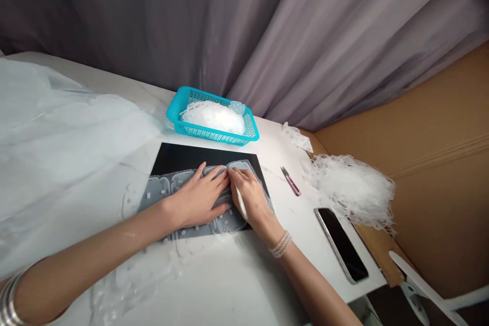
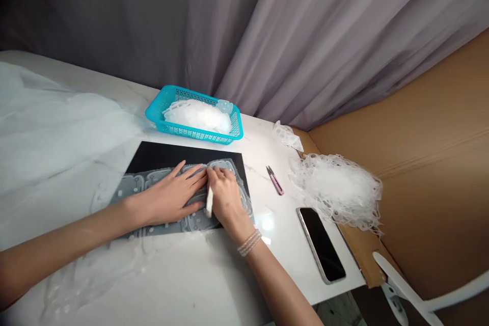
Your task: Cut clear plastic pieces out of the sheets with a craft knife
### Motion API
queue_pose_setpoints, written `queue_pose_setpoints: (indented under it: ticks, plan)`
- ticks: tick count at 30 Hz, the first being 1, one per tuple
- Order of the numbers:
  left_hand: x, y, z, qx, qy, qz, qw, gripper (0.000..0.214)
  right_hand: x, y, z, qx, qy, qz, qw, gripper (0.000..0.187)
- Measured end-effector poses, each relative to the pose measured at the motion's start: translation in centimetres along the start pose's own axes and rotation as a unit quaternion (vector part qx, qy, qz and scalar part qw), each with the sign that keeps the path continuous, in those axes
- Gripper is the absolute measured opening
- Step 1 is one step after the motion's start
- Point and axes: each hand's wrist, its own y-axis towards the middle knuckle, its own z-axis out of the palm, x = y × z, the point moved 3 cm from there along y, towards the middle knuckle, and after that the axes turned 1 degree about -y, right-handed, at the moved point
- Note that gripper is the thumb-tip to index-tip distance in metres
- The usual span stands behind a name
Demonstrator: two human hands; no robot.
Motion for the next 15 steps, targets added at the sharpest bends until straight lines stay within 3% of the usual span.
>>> queue_pose_setpoints:
  ticks: [6,9,11,12,13,15]
  plan:
    - [0.2,-0.2,0.4,0.008,0.014,0.005,1.000,0.054,1.6,0.4,0.3,0.042,-0.078,0.017,0.996,0.038]
    - [0.4,-0.3,0.6,0.000,0.017,-0.009,1.000,0.054,0.7,0.4,0.6,-0.004,0.059,0.048,0.997,0.036]
    - [0.4,-0.3,0.7,-0.009,0.015,-0.023,1.000,0.057,-2.2,-0.4,0.0,-0.105,0.246,0.138,0.954,0.028]
    - [0.4,-0.3,0.7,-0.011,0.012,-0.028,0.999,0.059,-4.3,-1.3,-0.6,-0.168,0.330,0.195,0.908,0.024]
    - [0.4,-0.3,0.6,-0.011,0.008,-0.031,0.999,0.059,-6.7,-2.5,-1.4,-0.228,0.379,0.252,0.861,0.023]
    - [0.3,-0.3,0.5,-0.006,-0.005,-0.034,0.999,0.059,-11.5,-5.2,-3.7,-0.295,0.398,0.302,0.814,0.025]
